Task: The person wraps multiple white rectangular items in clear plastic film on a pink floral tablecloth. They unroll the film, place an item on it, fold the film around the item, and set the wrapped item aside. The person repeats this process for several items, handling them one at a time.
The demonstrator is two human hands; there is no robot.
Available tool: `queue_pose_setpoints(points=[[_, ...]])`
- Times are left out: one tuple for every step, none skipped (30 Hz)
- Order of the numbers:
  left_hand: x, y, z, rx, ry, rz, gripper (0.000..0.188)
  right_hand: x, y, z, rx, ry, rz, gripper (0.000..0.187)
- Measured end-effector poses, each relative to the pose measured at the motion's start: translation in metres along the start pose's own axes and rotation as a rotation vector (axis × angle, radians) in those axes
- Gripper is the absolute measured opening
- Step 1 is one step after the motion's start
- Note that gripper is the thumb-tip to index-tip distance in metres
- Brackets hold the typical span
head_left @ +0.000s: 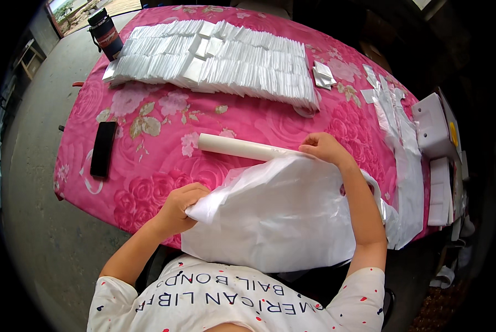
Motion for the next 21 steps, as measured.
queue_pose_setpoints(points=[[0.000,0.005,0.001,0.000,-0.005,-0.005,0.036,0.007,-0.019,0.019,-0.043,-0.106,-0.047,0.030],[0.000,0.008,0.003,-0.004,-0.015,-0.003,0.036,0.012,-0.030,0.032,-0.096,-0.136,-0.111,0.032],[0.001,0.008,0.005,0.008,-0.030,0.010,0.036,0.018,-0.039,0.043,-0.155,-0.162,-0.174,0.035],[0.000,0.007,0.005,0.012,-0.029,-0.001,0.035,0.021,-0.050,0.052,-0.247,-0.188,-0.231,0.041],[-0.001,0.007,0.004,0.020,-0.022,-0.013,0.035,0.021,-0.062,0.057,-0.359,-0.168,-0.263,0.045],[-0.001,0.005,0.004,0.023,-0.015,-0.016,0.035,0.023,-0.064,0.062,-0.446,-0.157,-0.257,0.047],[-0.001,0.000,0.004,0.011,-0.014,-0.050,0.035,0.023,-0.065,0.066,-0.519,-0.165,-0.193,0.045],[0.000,-0.002,0.005,0.019,-0.017,-0.040,0.034,0.023,-0.063,0.068,-0.548,-0.158,-0.168,0.041],[0.000,-0.002,0.005,0.032,-0.019,-0.036,0.034,0.029,-0.051,0.075,-0.560,-0.143,-0.201,0.045],[0.001,-0.004,0.006,0.045,-0.021,-0.032,0.034,0.036,-0.041,0.078,-0.573,-0.130,-0.233,0.049],[0.001,-0.005,0.006,0.035,-0.013,-0.026,0.034,0.035,-0.042,0.074,-0.537,-0.166,-0.193,0.050],[0.002,-0.006,0.006,0.033,-0.012,-0.024,0.034,0.031,-0.045,0.068,-0.501,-0.202,-0.153,0.050],[0.004,-0.005,0.006,0.031,-0.010,-0.022,0.034,0.029,-0.046,0.063,-0.463,-0.237,-0.113,0.051],[0.004,-0.005,0.006,0.031,-0.011,-0.025,0.034,0.028,-0.045,0.057,-0.372,-0.221,-0.088,0.052],[0.003,-0.006,0.006,0.043,-0.008,-0.018,0.034,0.027,-0.043,0.048,-0.281,-0.206,-0.063,0.054],[0.002,-0.007,0.006,0.055,-0.004,-0.011,0.034,0.026,-0.040,0.041,-0.190,-0.191,-0.039,0.056],[0.002,-0.008,0.006,0.064,0.001,0.002,0.033,0.027,-0.039,0.032,-0.160,-0.117,-0.089,0.065],[0.003,-0.007,0.006,0.065,0.002,0.000,0.033,0.027,-0.037,0.026,-0.138,-0.073,-0.111,0.066],[0.004,-0.005,0.005,0.066,0.003,-0.002,0.033,0.026,-0.037,0.020,-0.117,-0.028,-0.133,0.066],[0.003,-0.004,0.005,0.068,0.005,-0.011,0.033,0.026,-0.036,0.017,-0.092,0.010,-0.157,0.067],[0.005,-0.006,0.004,0.058,0.013,-0.020,0.032,0.025,-0.040,0.012,-0.161,0.077,-0.215,0.066]])
Point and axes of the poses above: each hand's wrist, its own x-axis towards the middle knuckle, its own z-axis out of the palm, y = z × x, the point moved 8 cm from there along x, towards the middle knuckle, and after that the axes turned 2 degrees about z, right-handed, at the moved point
